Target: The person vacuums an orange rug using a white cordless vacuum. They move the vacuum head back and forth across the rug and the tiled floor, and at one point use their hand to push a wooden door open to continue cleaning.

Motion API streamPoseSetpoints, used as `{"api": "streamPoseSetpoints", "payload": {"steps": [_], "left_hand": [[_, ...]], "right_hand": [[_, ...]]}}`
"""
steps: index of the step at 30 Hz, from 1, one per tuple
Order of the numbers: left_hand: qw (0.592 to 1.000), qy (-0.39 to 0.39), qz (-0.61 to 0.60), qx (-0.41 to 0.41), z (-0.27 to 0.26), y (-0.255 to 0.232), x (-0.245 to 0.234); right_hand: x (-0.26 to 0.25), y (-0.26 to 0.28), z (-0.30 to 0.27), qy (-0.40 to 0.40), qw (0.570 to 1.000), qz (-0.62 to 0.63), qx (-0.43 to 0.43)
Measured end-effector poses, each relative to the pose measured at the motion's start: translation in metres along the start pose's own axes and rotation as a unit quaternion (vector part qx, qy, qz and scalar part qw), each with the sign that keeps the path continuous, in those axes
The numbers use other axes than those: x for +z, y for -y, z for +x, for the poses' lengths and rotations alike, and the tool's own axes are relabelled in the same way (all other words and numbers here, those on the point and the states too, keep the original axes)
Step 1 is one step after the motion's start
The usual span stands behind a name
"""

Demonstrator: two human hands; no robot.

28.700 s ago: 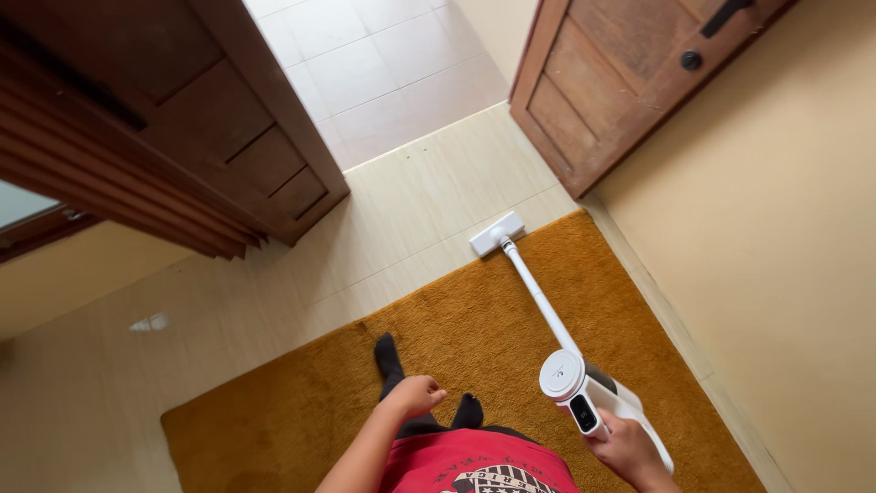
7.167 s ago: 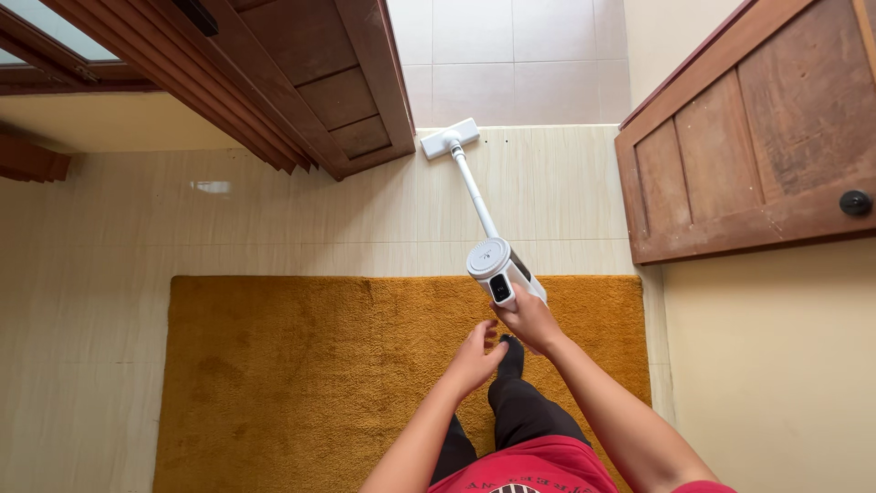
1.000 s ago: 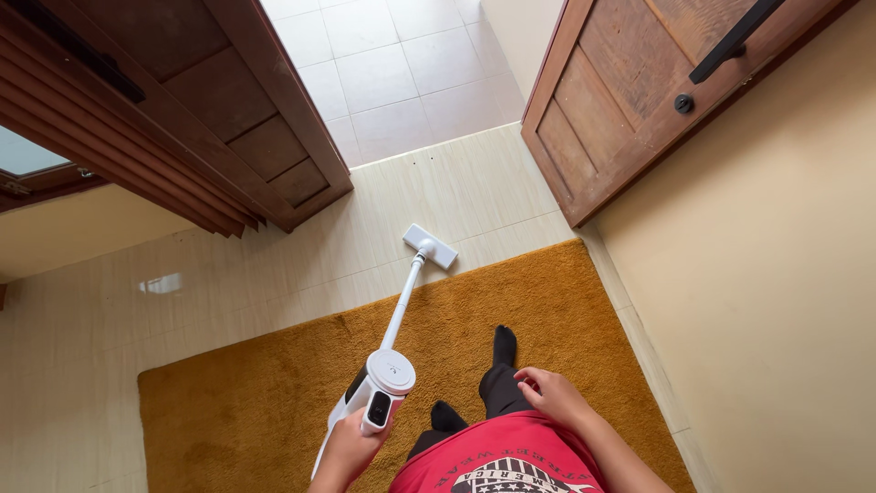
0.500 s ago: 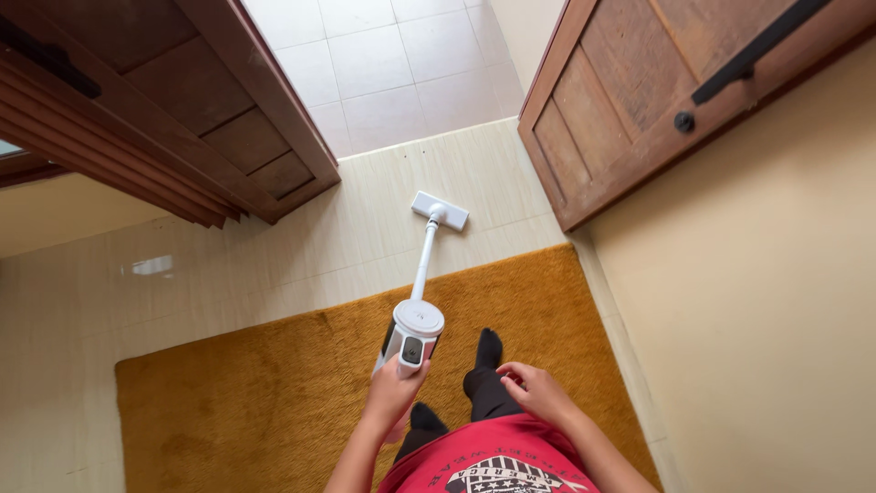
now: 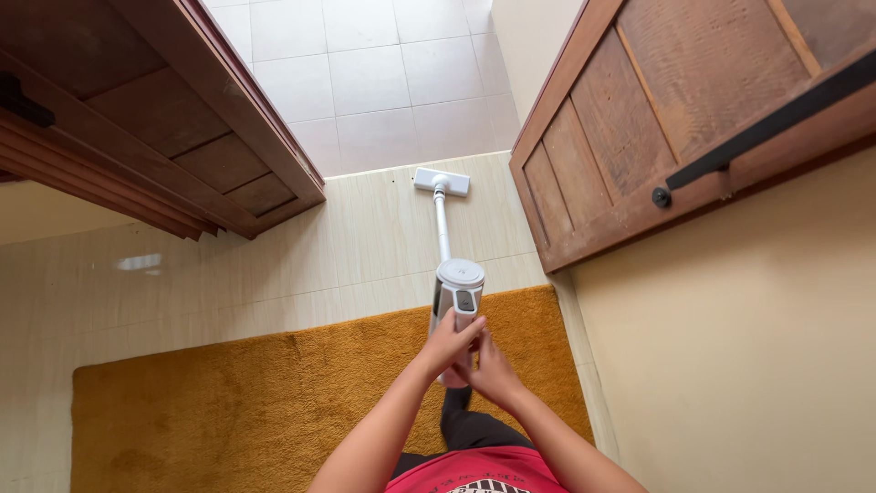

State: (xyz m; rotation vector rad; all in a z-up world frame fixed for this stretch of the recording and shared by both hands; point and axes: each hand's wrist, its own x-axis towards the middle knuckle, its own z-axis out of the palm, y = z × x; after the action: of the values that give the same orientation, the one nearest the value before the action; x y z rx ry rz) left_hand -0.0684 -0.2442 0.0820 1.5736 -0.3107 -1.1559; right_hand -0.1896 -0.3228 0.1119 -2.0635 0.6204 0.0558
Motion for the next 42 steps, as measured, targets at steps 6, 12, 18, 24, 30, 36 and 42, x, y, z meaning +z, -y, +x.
{"api": "streamPoseSetpoints", "payload": {"steps": [6, 12, 18, 24, 30, 36, 42], "left_hand": [[0.999, 0.012, 0.048, 0.004, 0.033, -0.032, 0.026], [0.993, 0.067, 0.095, 0.001, 0.04, -0.006, 0.023], [0.993, 0.028, 0.094, -0.065, 0.009, 0.08, -0.006], [0.939, 0.013, 0.286, -0.193, -0.061, 0.152, -0.052], [0.891, 0.035, 0.386, -0.237, -0.111, 0.186, -0.078], [0.895, 0.012, 0.391, -0.214, -0.155, 0.209, -0.093], [0.902, -0.027, 0.352, -0.249, -0.217, 0.246, -0.104]], "right_hand": [[-0.03, -0.023, 0.045, -0.01, 0.996, 0.046, 0.077], [-0.016, -0.086, 0.055, 0.008, 0.987, -0.007, 0.163], [-0.028, -0.132, 0.03, -0.021, 0.975, -0.014, 0.222], [-0.052, -0.147, -0.024, -0.057, 0.984, 0.002, 0.169], [-0.063, -0.109, -0.095, -0.08, 0.972, -0.033, 0.218], [-0.053, -0.08, -0.177, -0.123, 0.973, -0.043, 0.192], [-0.038, -0.068, -0.249, -0.121, 0.974, -0.057, 0.183]]}}
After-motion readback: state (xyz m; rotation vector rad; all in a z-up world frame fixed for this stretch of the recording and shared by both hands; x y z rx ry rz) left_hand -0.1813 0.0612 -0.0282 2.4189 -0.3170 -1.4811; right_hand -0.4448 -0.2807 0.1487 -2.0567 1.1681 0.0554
